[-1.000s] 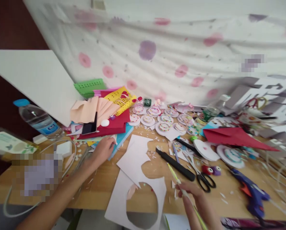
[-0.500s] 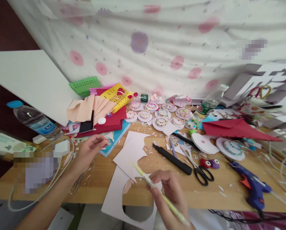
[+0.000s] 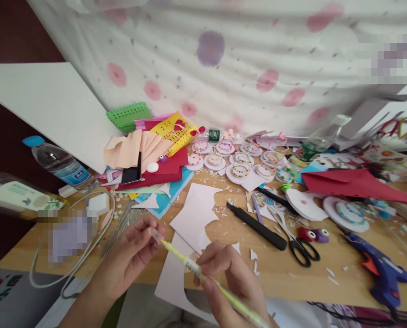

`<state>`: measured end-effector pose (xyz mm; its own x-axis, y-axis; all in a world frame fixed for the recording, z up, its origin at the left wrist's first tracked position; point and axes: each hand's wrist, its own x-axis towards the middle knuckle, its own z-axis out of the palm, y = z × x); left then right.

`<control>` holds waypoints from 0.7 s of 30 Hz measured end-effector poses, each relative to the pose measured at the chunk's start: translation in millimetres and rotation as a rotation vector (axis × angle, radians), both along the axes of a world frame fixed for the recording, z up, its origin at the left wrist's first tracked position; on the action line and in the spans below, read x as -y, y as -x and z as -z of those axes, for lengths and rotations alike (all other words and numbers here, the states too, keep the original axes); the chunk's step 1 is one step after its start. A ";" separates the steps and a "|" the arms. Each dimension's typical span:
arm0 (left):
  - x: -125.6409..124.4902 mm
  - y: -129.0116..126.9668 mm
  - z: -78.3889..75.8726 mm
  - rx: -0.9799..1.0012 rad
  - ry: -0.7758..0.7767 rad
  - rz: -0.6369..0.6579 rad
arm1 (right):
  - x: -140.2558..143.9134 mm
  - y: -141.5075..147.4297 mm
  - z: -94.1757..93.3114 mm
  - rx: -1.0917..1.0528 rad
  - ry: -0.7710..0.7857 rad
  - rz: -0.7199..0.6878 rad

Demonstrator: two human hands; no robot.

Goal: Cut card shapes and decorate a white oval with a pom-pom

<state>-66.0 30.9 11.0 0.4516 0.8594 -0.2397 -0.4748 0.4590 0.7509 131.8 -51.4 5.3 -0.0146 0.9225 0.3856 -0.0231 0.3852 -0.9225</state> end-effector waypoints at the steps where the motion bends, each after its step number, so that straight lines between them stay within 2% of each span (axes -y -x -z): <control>1: 0.9 0.7 0.7 -0.018 -0.038 0.005 | -0.3 0.9 -0.4 0.015 -0.005 0.006; 6: 8.4 12.3 6.7 -0.221 -0.286 0.024 | -1.3 6.2 -1.8 0.045 0.021 -0.049; 12: 23.2 32.5 18.4 -0.317 -0.423 -0.080 | -1.5 20.8 5.0 -0.070 0.077 -0.165; 15: 27.8 44.2 20.1 -0.467 -0.561 -0.149 | -4.3 18.6 10.8 0.076 0.153 -0.214; 16: 27.5 49.4 19.3 -0.551 -0.625 -0.202 | -5.2 14.0 13.8 0.192 0.174 -0.222; 18: 22.9 62.9 18.3 -0.750 -0.747 -0.402 | -6.0 0.1 23.1 0.464 0.176 -0.189; 20: 12.5 80.9 22.2 -0.950 -0.870 -0.651 | -4.6 -16.6 37.0 0.676 0.125 -0.057; 21: 5.5 91.3 26.9 -1.033 -0.952 -0.718 | -3.3 -24.2 45.0 0.758 0.097 0.030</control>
<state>-157.3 25.4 -15.9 -0.1101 0.8229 0.5575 0.5023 -0.4379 0.7456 156.0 -48.1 -39.7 -0.2172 0.9560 0.1974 0.6394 0.2921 -0.7112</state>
